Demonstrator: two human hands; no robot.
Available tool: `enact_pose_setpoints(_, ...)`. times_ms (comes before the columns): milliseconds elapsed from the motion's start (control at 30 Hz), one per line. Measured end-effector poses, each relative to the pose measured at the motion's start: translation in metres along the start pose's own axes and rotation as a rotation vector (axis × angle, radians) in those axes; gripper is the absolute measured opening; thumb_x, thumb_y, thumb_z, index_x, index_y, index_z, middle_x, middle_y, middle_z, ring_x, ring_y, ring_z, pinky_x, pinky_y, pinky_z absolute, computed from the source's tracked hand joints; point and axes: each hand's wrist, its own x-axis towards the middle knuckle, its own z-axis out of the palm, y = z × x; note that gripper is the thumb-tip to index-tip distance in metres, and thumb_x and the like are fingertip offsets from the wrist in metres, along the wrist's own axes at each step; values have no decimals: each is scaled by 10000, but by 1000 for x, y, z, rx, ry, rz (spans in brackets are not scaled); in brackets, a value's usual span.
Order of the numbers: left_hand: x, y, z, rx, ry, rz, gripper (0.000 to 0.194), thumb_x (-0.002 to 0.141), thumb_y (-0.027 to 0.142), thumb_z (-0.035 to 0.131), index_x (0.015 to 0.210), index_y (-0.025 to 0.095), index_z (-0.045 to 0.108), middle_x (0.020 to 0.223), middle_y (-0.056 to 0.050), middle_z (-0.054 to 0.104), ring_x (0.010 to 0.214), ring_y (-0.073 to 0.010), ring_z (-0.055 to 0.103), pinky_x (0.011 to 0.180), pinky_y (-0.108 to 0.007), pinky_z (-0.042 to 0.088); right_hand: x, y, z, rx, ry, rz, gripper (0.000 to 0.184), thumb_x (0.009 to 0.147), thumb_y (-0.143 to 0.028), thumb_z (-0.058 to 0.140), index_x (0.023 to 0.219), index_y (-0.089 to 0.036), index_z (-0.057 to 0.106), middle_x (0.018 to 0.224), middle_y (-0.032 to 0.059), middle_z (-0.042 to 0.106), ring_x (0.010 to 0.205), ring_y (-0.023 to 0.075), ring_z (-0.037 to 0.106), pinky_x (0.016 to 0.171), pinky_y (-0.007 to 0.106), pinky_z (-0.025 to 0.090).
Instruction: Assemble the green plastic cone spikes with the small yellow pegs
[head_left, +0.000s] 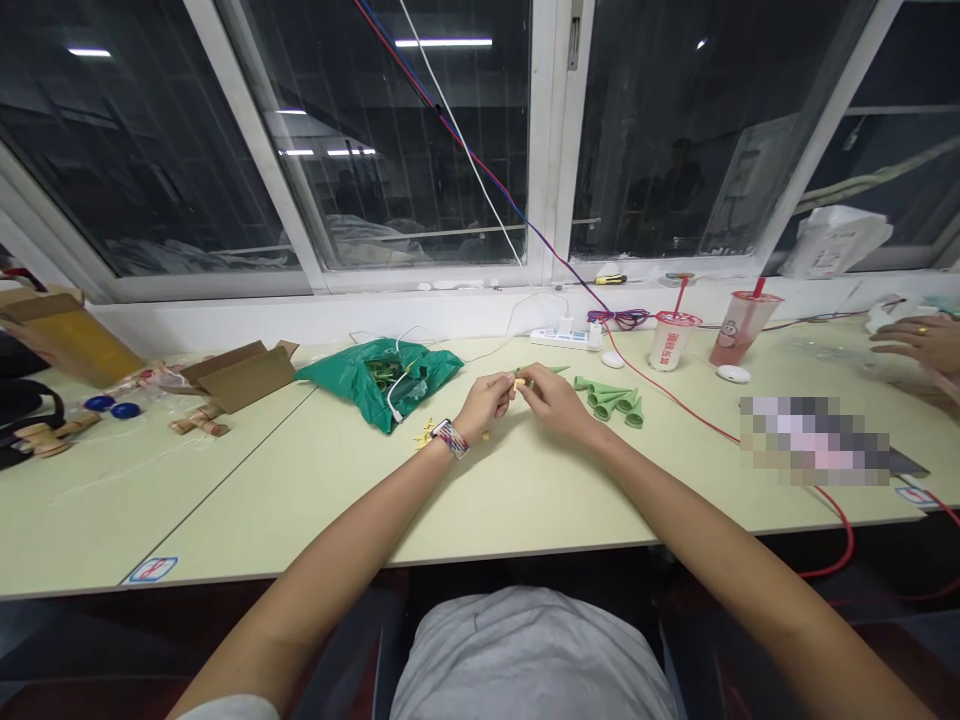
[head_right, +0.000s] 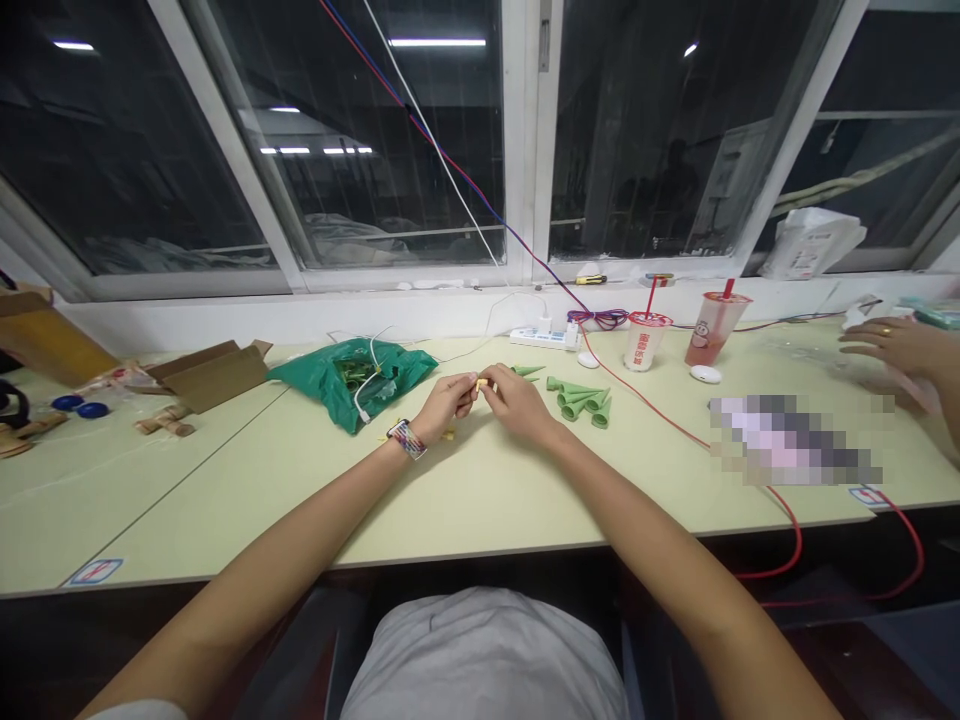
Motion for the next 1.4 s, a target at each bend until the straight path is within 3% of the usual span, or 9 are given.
enact_pose_setpoints(133,0,0,0,42,2,33,498,868,627,656,689,173,552,559,54,379,463,-76,330,445,-231,270,2,2,3,225,-26,200,385,1025,-502,462,834,-207,621,790,22,639,607,150,582,636,297,455)
enact_pose_setpoints(233,-1,-1,0,65,-2,67,485,882,611,647,701,170,560,597,35,435,483,-78,362,454,-231,295,3,4,6,350,-26,271,408,996,-540,489,789,-206,596,735,3,601,542,136,588,591,291,461)
enact_pose_setpoints(367,-1,-3,0,65,16,27,493,884,614,642,684,173,549,563,50,393,466,-76,354,450,-230,273,3,4,9,383,18,243,257,896,-472,633,953,-227,579,892,2,628,546,115,592,535,272,462)
enact_pose_setpoints(500,-1,-1,1,59,16,11,496,869,622,653,678,179,539,545,59,370,459,-80,354,447,-235,268,2,2,10,395,51,276,271,845,-417,670,1019,-232,577,941,3,633,548,106,583,517,268,477)
enact_pose_setpoints(667,-2,0,1,81,29,23,489,870,614,651,675,180,539,549,52,389,465,-83,370,453,-237,284,1,1,9,397,30,330,254,920,-471,588,929,-217,585,770,-13,625,523,116,576,516,264,466)
enact_pose_setpoints(833,-1,-2,0,97,36,7,480,888,604,628,673,184,542,516,51,383,446,-89,367,453,-243,278,1,-1,11,364,93,260,205,850,-381,672,960,-230,590,908,1,653,548,103,577,526,261,486)
enact_pose_setpoints(1033,-1,1,1,68,25,10,492,870,616,654,667,182,539,533,53,377,455,-82,352,453,-241,276,2,-4,9,393,156,244,238,896,-455,656,891,-218,628,857,13,658,570,117,606,549,271,501)
enact_pose_setpoints(1200,0,0,-1,56,31,7,483,879,600,653,669,180,542,532,56,366,449,-80,343,449,-237,268,3,-1,9,401,167,160,207,869,-415,719,882,-208,706,1018,48,656,605,113,633,569,289,514)
enact_pose_setpoints(1400,1,-4,-2,77,15,-3,503,868,628,652,667,181,542,512,54,372,438,-82,342,445,-239,255,4,3,11,479,162,260,294,855,-479,730,983,-214,720,1010,46,704,588,109,620,527,268,517)
